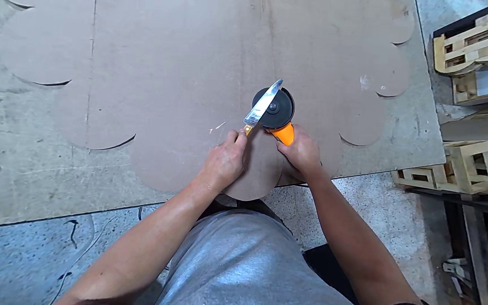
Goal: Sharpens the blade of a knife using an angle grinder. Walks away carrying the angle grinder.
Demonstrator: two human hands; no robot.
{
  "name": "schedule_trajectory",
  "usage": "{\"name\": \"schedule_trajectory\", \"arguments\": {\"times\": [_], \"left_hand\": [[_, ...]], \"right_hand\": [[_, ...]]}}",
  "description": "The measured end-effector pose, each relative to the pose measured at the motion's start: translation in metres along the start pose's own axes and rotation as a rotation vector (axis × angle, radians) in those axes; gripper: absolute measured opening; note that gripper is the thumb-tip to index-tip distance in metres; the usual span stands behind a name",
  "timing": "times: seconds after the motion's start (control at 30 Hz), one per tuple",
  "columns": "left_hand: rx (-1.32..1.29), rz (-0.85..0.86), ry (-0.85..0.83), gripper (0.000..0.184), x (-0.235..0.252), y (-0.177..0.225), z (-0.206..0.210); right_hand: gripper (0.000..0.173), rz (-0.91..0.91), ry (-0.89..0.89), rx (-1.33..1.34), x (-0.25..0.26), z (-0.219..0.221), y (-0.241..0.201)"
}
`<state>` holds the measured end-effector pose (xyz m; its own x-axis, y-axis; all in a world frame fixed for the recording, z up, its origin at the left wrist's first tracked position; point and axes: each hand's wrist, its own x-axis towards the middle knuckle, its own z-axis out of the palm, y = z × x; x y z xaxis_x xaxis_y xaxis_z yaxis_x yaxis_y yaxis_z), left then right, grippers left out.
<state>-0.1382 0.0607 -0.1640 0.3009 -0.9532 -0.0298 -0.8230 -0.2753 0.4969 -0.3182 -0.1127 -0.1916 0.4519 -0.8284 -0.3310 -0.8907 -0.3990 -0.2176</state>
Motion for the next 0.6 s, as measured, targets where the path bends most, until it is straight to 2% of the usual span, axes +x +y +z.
{"name": "schedule_trajectory", "arguments": {"times": [0.6], "left_hand": [[-0.042, 0.020, 0.022, 0.037, 0.029, 0.004, 0.009]], "right_hand": [[0.068, 0.003, 0.005, 0.011, -0.001, -0.001, -0.001]]}}
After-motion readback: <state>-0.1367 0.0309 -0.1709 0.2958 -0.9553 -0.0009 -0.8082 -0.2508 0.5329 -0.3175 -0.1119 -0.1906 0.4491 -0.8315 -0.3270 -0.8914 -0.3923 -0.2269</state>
